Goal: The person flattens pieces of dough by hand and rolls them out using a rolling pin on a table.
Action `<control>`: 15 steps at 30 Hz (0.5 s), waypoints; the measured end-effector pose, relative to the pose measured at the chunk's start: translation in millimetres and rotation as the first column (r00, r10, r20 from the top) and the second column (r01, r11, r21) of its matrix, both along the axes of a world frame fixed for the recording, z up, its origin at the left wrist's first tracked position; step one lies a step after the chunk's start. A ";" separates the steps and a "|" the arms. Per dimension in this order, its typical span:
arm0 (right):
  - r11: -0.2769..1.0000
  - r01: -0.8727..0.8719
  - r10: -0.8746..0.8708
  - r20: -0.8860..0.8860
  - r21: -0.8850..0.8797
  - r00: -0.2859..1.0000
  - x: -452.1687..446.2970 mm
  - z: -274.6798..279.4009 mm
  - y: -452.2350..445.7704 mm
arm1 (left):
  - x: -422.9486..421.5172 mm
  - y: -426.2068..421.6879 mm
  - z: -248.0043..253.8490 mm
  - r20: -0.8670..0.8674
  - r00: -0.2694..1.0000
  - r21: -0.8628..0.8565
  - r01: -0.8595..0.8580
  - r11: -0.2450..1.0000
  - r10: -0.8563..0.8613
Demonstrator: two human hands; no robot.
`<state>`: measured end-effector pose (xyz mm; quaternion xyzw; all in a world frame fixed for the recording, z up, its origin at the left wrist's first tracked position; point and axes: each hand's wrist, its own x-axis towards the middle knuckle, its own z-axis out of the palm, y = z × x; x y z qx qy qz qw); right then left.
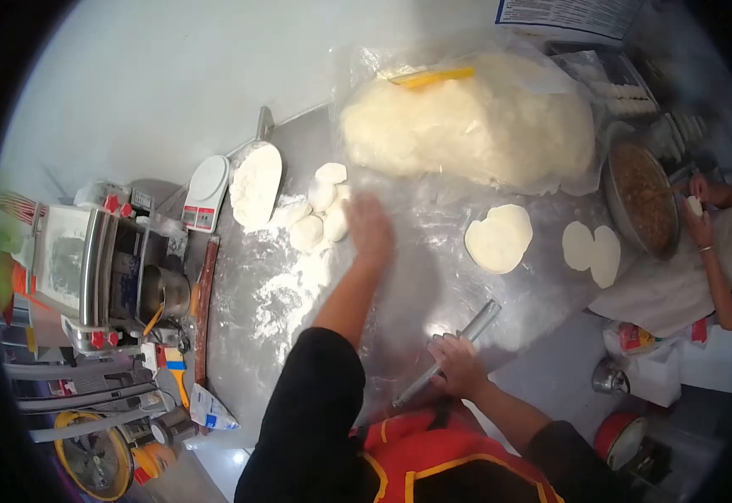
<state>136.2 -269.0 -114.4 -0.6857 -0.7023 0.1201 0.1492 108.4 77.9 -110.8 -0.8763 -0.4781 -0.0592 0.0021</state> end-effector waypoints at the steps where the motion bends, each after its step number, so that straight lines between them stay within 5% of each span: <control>1: 1.000 0.001 -0.001 0.000 0.029 1.000 0.6 0.6 0.0 | -14.0 14.4 -16.8 0.007 0.999 0.082 0.041 0.996 -0.041; 2: 0.998 0.002 -0.002 0.000 0.058 1.000 0.4 2.4 -0.1 | -24.3 21.8 -34.4 0.010 0.996 0.163 0.081 0.983 -0.084; 8: 0.998 0.005 -0.004 -0.013 0.063 1.000 0.5 -2.3 1.4 | -78.2 -50.6 -28.1 0.245 0.921 -0.147 0.345 0.927 -0.304; 10: 0.997 0.012 -0.010 -0.032 0.070 0.999 -1.4 -1.6 -2.7 | -111.5 -102.7 -31.1 0.129 0.894 -0.080 0.440 0.894 -0.428; 12: 0.987 0.007 0.000 -0.045 0.159 0.999 2.0 0.7 -1.8 | -138.4 -148.0 -29.2 0.117 0.923 -0.295 0.385 0.874 -0.367; 15: 0.987 0.021 -0.014 -0.049 0.160 0.999 2.4 3.3 -2.4 | -144.9 -180.4 6.4 0.136 0.951 -0.319 0.308 0.896 -0.278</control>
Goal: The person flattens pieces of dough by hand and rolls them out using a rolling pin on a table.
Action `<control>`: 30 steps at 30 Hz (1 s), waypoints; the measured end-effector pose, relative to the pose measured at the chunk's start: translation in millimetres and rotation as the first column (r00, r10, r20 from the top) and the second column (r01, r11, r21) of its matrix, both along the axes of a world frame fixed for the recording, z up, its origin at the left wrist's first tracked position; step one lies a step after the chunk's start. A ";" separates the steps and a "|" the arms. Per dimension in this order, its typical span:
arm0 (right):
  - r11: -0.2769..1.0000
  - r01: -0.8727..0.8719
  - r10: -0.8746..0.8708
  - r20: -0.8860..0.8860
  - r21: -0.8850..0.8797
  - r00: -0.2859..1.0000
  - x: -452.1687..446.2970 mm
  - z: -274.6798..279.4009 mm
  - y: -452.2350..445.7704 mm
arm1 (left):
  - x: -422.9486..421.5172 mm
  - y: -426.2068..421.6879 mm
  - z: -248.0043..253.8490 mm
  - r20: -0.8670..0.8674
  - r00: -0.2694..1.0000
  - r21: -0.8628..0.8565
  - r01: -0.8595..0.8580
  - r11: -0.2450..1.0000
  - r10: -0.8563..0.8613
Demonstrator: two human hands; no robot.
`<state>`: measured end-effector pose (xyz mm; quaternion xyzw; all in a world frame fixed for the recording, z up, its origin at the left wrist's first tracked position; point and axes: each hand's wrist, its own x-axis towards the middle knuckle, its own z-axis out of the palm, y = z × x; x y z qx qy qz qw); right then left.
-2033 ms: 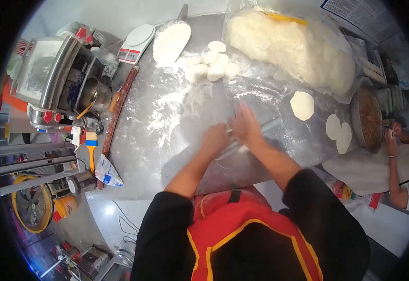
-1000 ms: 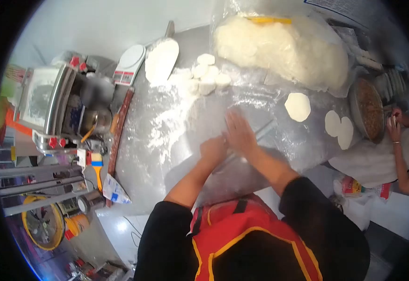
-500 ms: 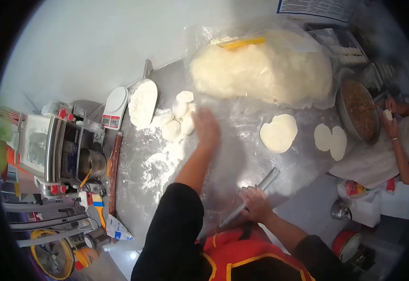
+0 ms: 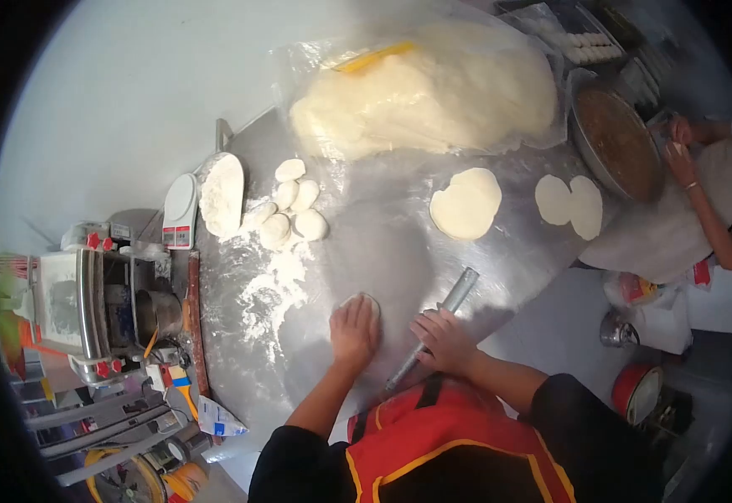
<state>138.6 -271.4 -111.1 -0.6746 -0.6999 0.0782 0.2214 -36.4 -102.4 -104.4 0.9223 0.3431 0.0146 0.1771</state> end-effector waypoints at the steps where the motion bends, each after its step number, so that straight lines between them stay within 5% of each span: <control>1: 1.000 -0.004 0.004 0.003 0.011 1.000 0.0 -0.3 -0.4 | 8.0 5.3 0.1 0.045 0.999 0.039 -0.016 0.999 0.014; 3: 0.999 -0.012 0.012 -0.008 0.046 1.000 -0.8 -8.4 -0.5 | 32.0 25.4 -0.4 0.141 0.989 0.115 -0.065 0.991 0.048; 10: 0.999 -0.028 0.026 0.054 0.029 0.998 -1.1 -18.4 -0.6 | 60.1 30.4 -4.2 -0.129 0.991 0.081 -0.022 0.996 0.032; 16: 0.988 -0.031 0.029 -0.014 -0.154 0.999 -3.0 -3.5 2.5 | 71.1 33.6 3.7 -0.069 0.997 0.117 -0.039 0.992 0.047; 20: 0.968 -0.202 0.201 -0.025 -0.147 0.979 21.8 17.7 11.3 | 49.1 36.2 -23.4 0.213 0.971 0.097 -0.128 0.987 0.105; 23: 0.970 -0.205 0.210 0.023 -0.134 0.978 65.4 12.6 6.7 | 6.6 25.6 6.6 0.119 0.941 -0.208 -0.289 0.934 0.318; 24: 0.974 -0.179 0.185 0.032 -0.142 0.982 70.9 15.1 8.8 | -2.0 12.7 0.1 0.325 0.899 -0.126 -0.265 0.956 0.292; 27: 0.957 -0.170 0.175 -0.002 -0.235 0.985 45.8 29.6 24.4 | -10.7 -17.4 9.0 0.158 0.910 -0.188 -0.355 0.916 0.384; 30: 0.960 -0.088 0.093 0.006 -0.267 0.996 1.2 27.3 41.2 | -27.0 -33.7 4.7 0.221 0.877 -0.064 -0.424 0.903 0.427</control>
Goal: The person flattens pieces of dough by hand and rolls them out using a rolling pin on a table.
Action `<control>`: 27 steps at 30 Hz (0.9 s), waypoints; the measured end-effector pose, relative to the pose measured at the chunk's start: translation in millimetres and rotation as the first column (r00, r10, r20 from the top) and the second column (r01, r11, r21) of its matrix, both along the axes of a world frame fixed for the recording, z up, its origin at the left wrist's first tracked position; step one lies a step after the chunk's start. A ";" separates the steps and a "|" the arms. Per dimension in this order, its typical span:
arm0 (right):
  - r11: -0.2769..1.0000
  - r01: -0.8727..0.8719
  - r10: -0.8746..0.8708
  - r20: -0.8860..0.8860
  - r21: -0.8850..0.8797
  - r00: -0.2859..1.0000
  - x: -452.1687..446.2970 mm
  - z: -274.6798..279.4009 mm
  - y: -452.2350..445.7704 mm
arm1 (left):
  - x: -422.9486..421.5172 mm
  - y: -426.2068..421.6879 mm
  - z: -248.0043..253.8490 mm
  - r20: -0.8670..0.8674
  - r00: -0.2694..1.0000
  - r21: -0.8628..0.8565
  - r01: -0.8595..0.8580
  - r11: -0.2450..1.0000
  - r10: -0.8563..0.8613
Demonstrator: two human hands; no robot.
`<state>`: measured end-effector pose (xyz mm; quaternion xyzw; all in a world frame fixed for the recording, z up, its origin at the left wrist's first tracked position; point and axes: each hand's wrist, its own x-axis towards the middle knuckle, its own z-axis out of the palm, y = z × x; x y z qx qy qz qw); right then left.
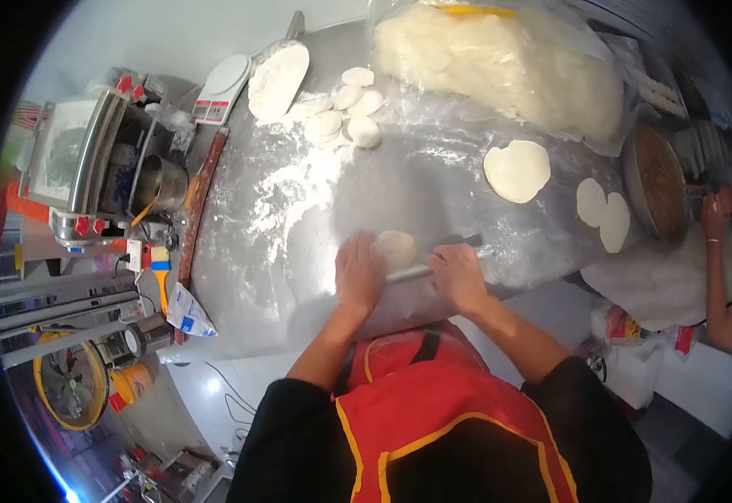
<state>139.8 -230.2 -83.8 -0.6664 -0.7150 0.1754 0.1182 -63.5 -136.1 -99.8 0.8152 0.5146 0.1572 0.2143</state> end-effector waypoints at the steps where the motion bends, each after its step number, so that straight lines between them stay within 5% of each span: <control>1: 1.000 0.013 -0.013 -0.015 -0.016 1.000 -6.6 -2.4 3.6 | -8.8 -8.6 -0.2 -0.058 0.998 0.010 -0.018 1.000 0.019; 4: 0.968 0.134 -0.136 -0.004 0.214 0.991 -8.1 -25.5 7.3 | -24.7 -16.0 3.0 -0.183 0.982 0.023 -0.044 0.999 0.048; 9: 0.968 0.206 -0.226 0.140 0.142 0.964 -0.4 -23.6 64.6 | -2.4 41.0 7.6 -0.296 0.955 -0.034 0.000 0.999 -0.010; 13: 0.968 0.192 -0.232 0.282 0.161 0.931 15.3 -21.6 142.0 | 17.3 106.0 4.4 -0.380 0.925 0.095 0.043 0.995 -0.003; 20: 0.912 0.246 -0.341 0.271 0.329 0.900 36.5 -30.4 213.6 | 46.8 194.0 -6.2 -0.185 0.982 0.317 0.024 0.948 0.037; 27: 0.987 0.152 -0.159 0.136 0.059 0.978 0.6 -19.6 80.6 | -9.5 58.0 -6.1 -0.223 0.970 0.074 0.114 0.991 -0.095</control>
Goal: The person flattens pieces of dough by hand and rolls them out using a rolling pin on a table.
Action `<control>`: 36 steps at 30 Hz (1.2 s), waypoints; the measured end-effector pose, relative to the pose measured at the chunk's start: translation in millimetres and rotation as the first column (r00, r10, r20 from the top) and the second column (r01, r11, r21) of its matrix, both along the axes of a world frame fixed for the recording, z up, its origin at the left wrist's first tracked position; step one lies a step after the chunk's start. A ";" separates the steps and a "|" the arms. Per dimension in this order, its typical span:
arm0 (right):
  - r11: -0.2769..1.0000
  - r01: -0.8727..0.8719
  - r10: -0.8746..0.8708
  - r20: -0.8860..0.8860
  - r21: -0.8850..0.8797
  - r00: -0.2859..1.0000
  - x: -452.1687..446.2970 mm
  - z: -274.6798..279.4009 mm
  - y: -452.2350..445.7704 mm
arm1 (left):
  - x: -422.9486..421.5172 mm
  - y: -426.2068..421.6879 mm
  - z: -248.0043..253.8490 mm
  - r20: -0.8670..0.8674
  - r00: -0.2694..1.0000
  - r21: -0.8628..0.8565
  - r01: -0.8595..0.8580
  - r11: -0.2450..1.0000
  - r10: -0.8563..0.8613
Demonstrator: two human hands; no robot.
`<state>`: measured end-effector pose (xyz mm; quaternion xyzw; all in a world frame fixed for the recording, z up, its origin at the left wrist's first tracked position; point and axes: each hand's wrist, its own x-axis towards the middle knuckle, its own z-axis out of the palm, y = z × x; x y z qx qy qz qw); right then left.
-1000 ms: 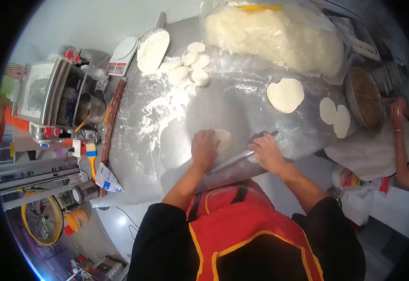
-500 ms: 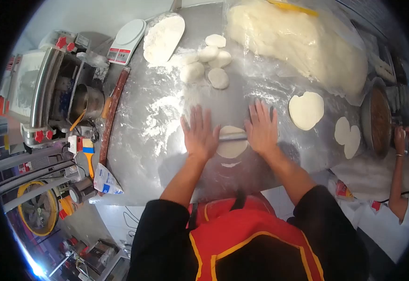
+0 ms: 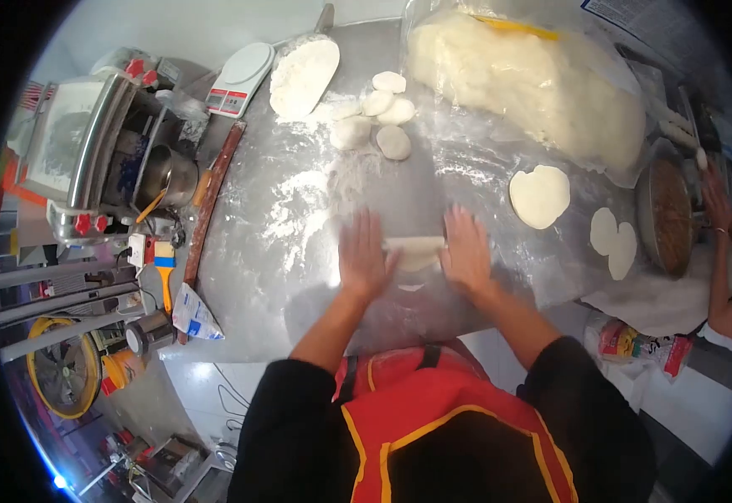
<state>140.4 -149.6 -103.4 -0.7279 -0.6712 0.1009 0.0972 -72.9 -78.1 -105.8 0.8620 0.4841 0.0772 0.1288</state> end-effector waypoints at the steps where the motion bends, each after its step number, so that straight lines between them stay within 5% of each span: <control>1: 1.000 -0.013 0.014 -0.031 0.014 0.999 -5.7 -2.2 -26.6 | -10.0 -23.6 -3.3 0.008 1.000 -0.038 0.018 0.999 -0.018; 6: 0.993 -0.047 0.053 -0.044 0.111 0.998 -3.5 -14.2 -36.9 | -20.2 -40.5 7.8 0.078 0.990 -0.018 0.120 0.993 -0.118; 9: 1.000 0.001 -0.002 0.033 0.019 0.999 -2.9 -5.0 -5.9 | -9.0 -8.5 15.1 0.325 0.903 -0.092 0.325 0.941 -0.281; 15: 0.999 0.031 -0.031 0.029 0.009 0.999 0.1 -2.4 15.5 | 15.6 7.7 16.0 0.512 0.823 -0.102 0.341 0.935 -0.245; 18: 0.997 0.052 -0.049 0.069 -0.054 0.996 -0.1 -0.1 25.0 | 20.2 8.9 11.1 0.458 0.837 -0.054 0.363 0.930 -0.299; 21: 0.997 0.055 -0.050 0.081 -0.058 0.995 0.5 -1.2 29.8 | 25.9 17.4 7.8 0.379 0.902 -0.262 0.321 0.910 -0.209; 24: 0.997 0.052 -0.048 0.073 -0.056 0.996 2.5 -1.4 31.3 | 25.0 4.5 5.9 0.386 0.836 0.222 0.325 0.919 -0.389; 27: 0.997 0.074 -0.072 0.093 -0.018 0.993 3.0 -6.3 38.9 | 7.4 -32.8 -3.9 0.415 0.780 0.157 0.446 0.881 -0.469; 30: 0.990 0.131 -0.137 0.140 0.050 0.981 6.0 -6.7 56.9 | 7.1 -55.6 -11.5 0.338 0.848 0.148 0.380 0.913 -0.407; 33: 0.946 0.216 -0.241 0.078 0.243 0.967 9.6 -15.3 80.4 | 11.2 -55.7 -10.8 0.365 0.858 0.117 0.343 0.932 -0.361; 36: 0.937 0.295 -0.228 -0.310 0.188 0.923 7.8 -12.4 80.2 | 12.1 -55.7 -11.1 0.392 0.863 0.056 0.324 0.944 -0.319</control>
